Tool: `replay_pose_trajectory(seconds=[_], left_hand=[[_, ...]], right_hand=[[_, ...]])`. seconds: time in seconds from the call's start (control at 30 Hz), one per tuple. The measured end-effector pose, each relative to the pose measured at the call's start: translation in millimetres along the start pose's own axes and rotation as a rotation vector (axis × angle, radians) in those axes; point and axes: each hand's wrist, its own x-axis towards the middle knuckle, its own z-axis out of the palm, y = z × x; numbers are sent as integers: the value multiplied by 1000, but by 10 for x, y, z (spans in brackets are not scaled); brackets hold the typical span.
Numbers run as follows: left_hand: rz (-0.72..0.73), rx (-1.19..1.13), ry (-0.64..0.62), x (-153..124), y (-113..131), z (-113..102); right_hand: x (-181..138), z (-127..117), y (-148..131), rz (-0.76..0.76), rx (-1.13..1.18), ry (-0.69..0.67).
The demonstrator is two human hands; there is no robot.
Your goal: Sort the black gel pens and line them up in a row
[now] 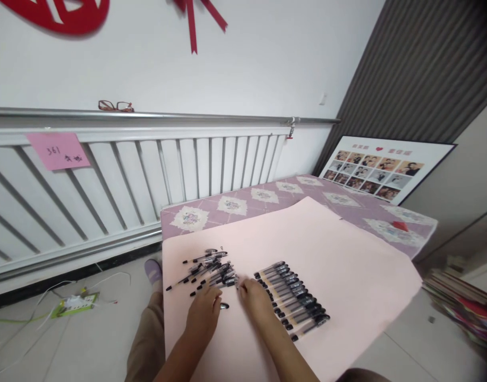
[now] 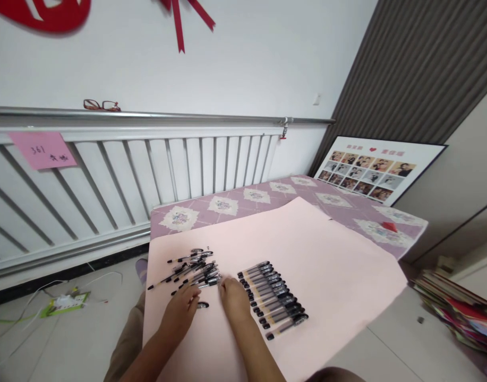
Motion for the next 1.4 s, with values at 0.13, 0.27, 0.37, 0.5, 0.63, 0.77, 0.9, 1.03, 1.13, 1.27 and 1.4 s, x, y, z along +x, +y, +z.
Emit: replay_pose_trajectory(seconds=[0.13, 0.27, 0.37, 0.5, 0.63, 0.77, 0.9, 1.03, 1.13, 1.27, 1.4], left_hand=[[-7, 86, -47, 291, -15, 39], [7, 161, -116, 406, 11, 122], [18, 204, -146, 424, 33, 137], [14, 242, -171, 431, 42, 143], [10, 253, -173, 449, 35, 172], [6, 223, -156, 459, 38, 149], [4, 151, -106, 352, 74, 27], [-33, 14, -86, 52, 100, 25], [-155, -463, -146, -205, 78, 166], [-170, -689, -224, -421, 46, 285], [-48, -634, -191, -493, 61, 214]], right_hand=[[163, 38, -46, 104, -25, -31], [211, 79, -51, 159, -22, -60], [201, 99, -42, 159, 11, -63], [164, 110, -33, 129, 101, -36], [71, 120, -8, 92, 256, 29], [-108, 128, 67, 99, 452, 95], [-343, 87, 154, 157, 630, 138], [-568, 8, 181, 278, 940, 62], [-685, -25, 168, 408, 1270, 5], [-794, -21, 122, 445, 1447, -32], [-879, -5, 61, 423, 1467, -67]])
